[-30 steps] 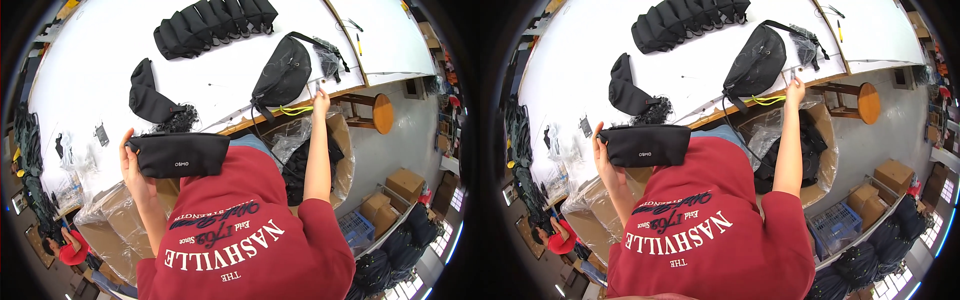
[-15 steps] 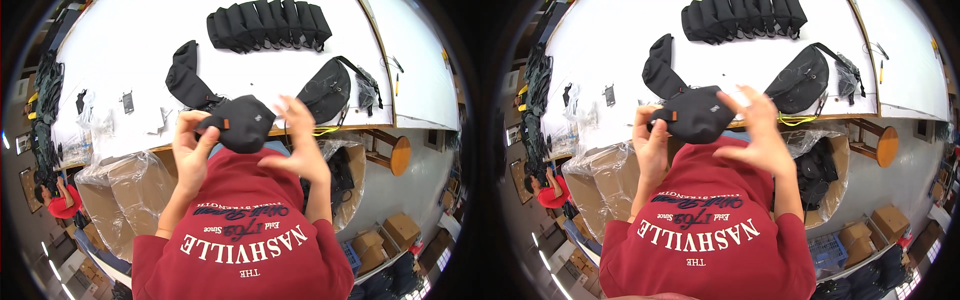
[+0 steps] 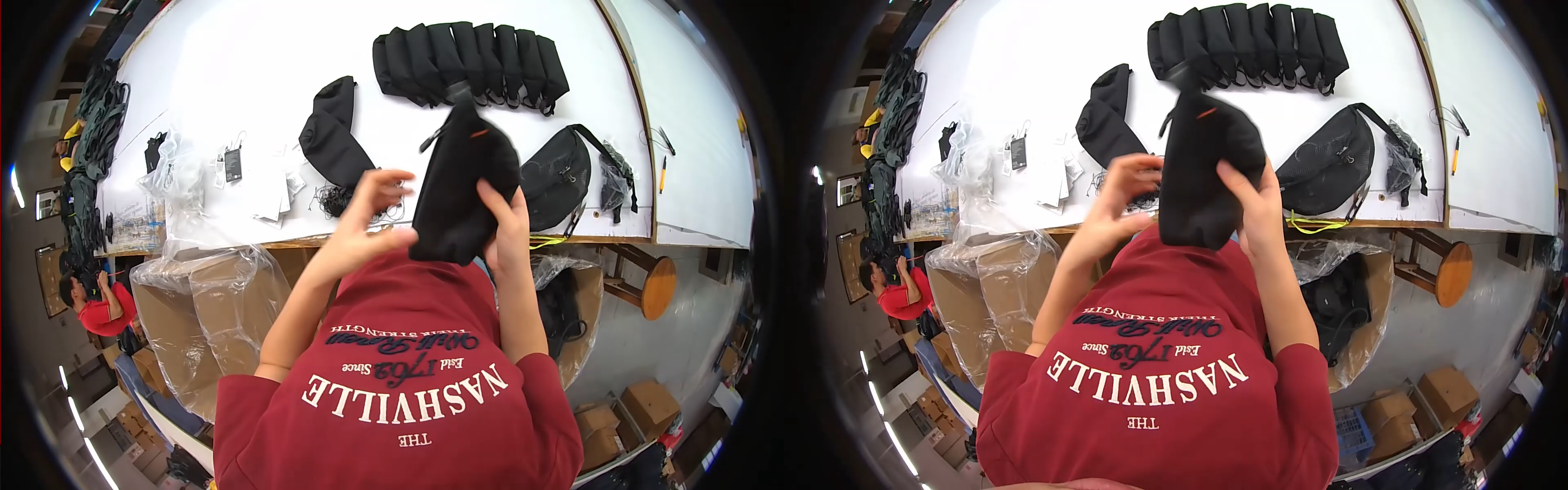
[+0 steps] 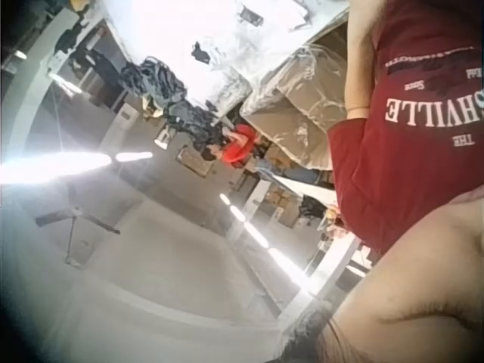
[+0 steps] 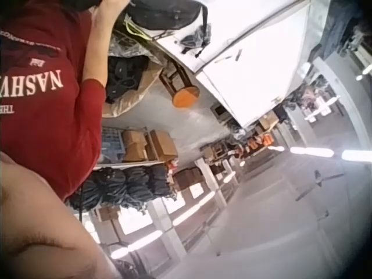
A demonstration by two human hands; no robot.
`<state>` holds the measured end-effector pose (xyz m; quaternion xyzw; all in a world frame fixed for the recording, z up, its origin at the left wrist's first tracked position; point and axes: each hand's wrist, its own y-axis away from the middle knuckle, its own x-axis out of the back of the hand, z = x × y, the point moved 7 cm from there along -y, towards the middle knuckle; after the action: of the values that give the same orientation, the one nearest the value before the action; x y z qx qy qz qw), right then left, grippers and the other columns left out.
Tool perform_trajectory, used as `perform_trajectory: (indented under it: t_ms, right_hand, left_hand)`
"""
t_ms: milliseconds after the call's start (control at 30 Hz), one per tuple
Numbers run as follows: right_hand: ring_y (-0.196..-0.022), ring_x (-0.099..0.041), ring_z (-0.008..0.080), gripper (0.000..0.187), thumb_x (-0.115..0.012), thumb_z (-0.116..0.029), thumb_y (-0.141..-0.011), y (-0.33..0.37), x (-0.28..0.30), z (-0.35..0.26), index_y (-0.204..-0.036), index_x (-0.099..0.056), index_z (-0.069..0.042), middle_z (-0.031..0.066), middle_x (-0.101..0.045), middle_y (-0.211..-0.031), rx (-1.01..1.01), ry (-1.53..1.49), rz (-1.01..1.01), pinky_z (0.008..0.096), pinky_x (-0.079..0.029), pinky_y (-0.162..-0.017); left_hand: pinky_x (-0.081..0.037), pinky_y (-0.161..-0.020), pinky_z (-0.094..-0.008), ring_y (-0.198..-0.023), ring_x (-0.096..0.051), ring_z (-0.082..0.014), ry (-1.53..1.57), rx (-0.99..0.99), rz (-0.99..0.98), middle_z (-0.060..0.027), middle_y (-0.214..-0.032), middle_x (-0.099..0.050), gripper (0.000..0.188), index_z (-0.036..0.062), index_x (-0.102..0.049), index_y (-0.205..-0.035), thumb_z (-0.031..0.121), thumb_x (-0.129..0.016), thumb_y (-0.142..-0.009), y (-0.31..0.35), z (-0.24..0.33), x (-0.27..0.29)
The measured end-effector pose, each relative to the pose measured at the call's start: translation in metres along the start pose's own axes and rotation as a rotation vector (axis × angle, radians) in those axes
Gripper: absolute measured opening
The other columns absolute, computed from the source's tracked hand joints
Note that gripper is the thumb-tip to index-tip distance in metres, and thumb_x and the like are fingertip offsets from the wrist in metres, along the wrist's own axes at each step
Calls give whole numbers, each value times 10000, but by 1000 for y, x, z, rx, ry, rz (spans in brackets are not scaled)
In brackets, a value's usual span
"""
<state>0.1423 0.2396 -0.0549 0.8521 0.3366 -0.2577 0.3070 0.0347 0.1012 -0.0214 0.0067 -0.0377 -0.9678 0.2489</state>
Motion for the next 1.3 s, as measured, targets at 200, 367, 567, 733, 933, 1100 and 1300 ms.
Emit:
perform_trajectory:
  t_ms: [200, 367, 567, 733, 933, 1100, 1300]
  right_hand:
    - [-1233, -417, 245, 729, -641, -144, -829, -27, -10, -22, -1419, -220, -65, 159, -402, -1342, 232, 132, -188, 341, -309, -1036]
    - [-1342, -299, 286, 950, -837, -322, -556, -14, -35, -56, -1360, -382, -97, 105, -390, -1407, 667, 1045, -501, 449, -204, -1098]
    - [-870, -637, 185, 513, -785, -66, -654, 4, -50, -45, -1124, -582, -65, 69, -644, -976, 474, 1119, -513, 259, -498, -778]
    - [-870, -596, 117, 394, -731, -62, -755, 2, -26, -38, -1118, -578, -56, 63, -630, -1006, 390, 843, -221, 254, -484, -781]
    - [-910, -584, 119, 360, -720, -72, -774, 8, -16, -34, -1106, -581, -56, 60, -625, -1025, 313, 849, -280, 238, -451, -818]
    - [-899, -590, 117, 230, -692, -63, -800, 6, -12, -42, -1012, -607, -36, 67, -650, -966, 267, 776, -215, 235, -453, -800]
    - [-862, -605, 133, 73, -675, -37, -794, -5, 28, -79, -839, -628, -2, 89, -673, -960, 420, 764, -87, 266, -466, -778]
  left_hand:
    - [-425, -917, -248, -1049, -555, -113, 515, 357, -35, -65, -1135, -591, 408, -20, -483, -1244, 107, -597, -873, 2, -17, -3]
    - [-466, -876, -283, -1006, -602, -178, 750, 468, -93, -150, -1144, -588, 505, -65, -435, -1286, 126, -579, -840, 12, -37, 21]
    - [-455, -820, -385, -949, -578, -267, 974, 609, -363, -194, -1169, -532, 535, -14, -337, -1356, 283, -428, -919, 38, -61, 5]
    - [-421, -918, -330, -1108, -519, -186, 381, 59, 107, -115, -1336, -442, 576, 42, -328, -1370, 383, -491, -935, 31, -30, 44]
    - [-452, -779, -232, -851, -535, -88, 23, -131, 247, -47, -1121, -520, 652, 74, -318, -1389, 59, -660, -834, 26, -2, 39]
    - [-464, -714, -208, -790, -552, -96, -253, -124, 271, -85, -1051, -539, 186, 21, -621, -1031, 32, -627, -845, 12, 1, 40]
    - [-490, -781, -300, -949, -597, -197, -276, -217, 414, -202, -1235, -479, 150, 1, -531, -1005, 130, -531, -928, 10, -1, 59]
